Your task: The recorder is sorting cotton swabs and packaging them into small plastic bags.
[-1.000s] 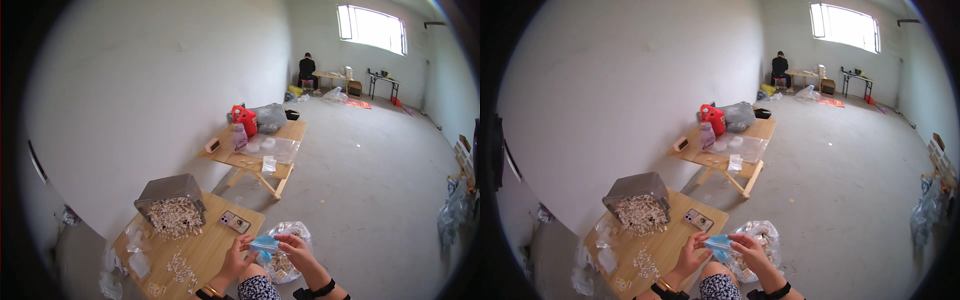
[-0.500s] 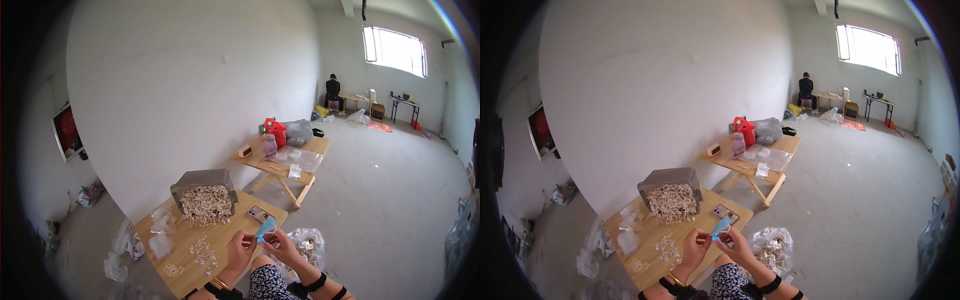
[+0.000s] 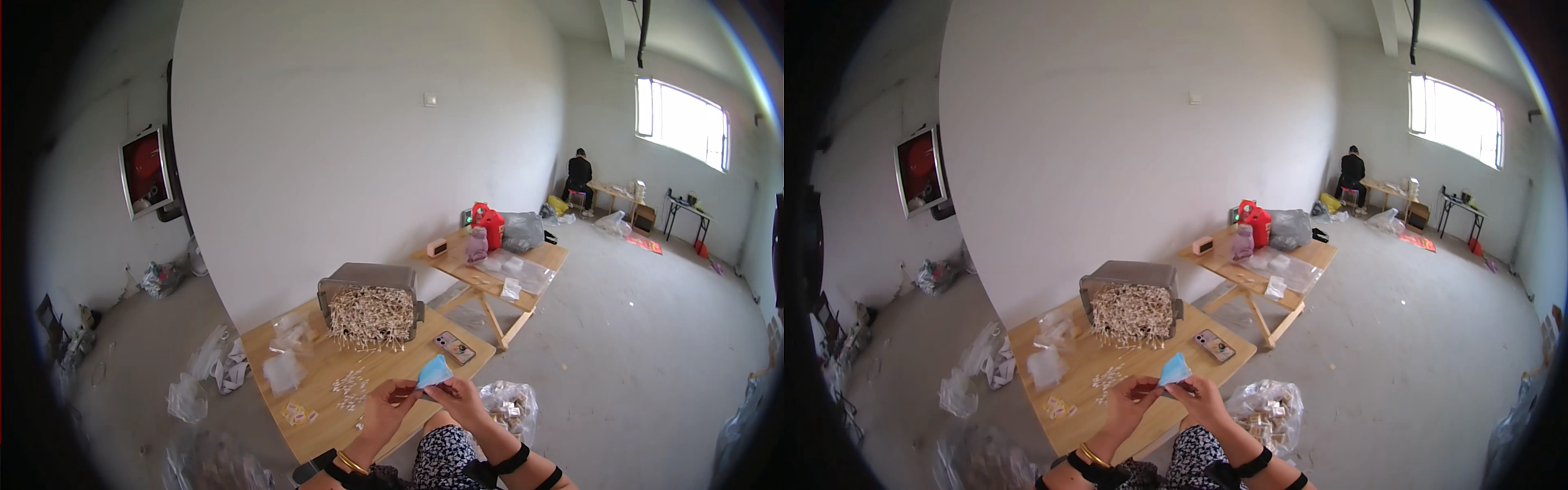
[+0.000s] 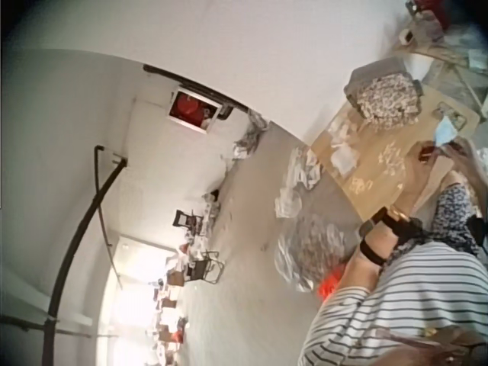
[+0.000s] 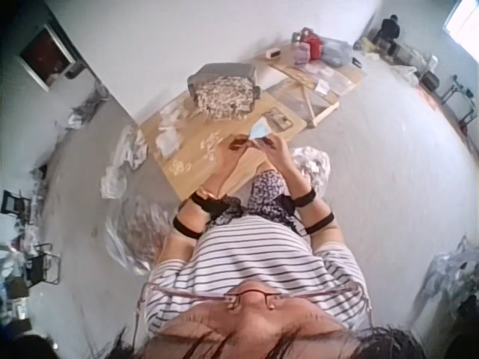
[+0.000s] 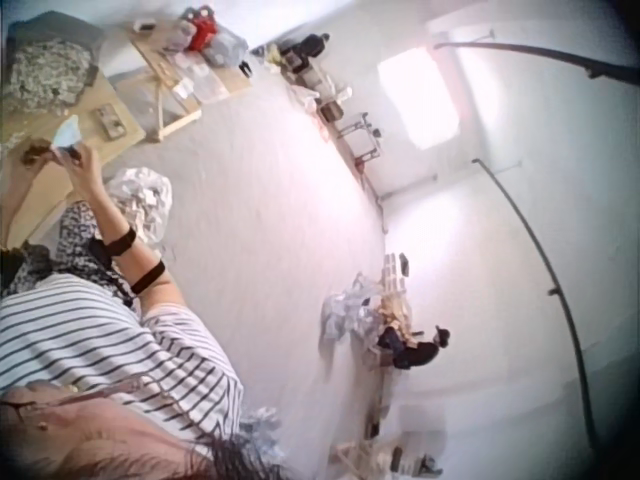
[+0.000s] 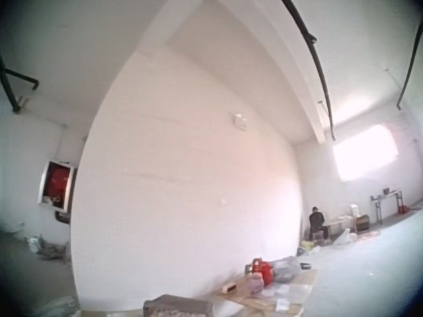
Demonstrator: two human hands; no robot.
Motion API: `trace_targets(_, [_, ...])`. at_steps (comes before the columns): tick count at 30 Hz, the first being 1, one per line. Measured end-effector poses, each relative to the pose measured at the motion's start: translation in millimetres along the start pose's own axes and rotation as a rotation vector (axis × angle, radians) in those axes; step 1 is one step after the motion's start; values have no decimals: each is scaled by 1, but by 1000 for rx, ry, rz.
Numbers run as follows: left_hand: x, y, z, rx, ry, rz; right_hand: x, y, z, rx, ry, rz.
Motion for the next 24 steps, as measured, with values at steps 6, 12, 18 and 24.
trace_targets(6, [4,6,-17,47,-69,108,-5,4,13,-88,-80,18])
trace_targets(12, [7,9,-24,64,-152,147,-25,8,15,-106,110,-64])
trace_targets(18, [36,-2,-49,211,-569,459,-65,23,-5,72,520,-331])
trace_targets(24, [39,-6,-57,219,-461,372,-72,23,-40,84,578,-320])
Point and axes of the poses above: each hand's wrist, its own y-axis away from the middle knuckle, its own z-axis out of the palm, x = y × z, the point moved 2 cm from there along -y, towards the middle knuckle, and after that the axes turned 6 degrees about x, right-handed, at the moved point
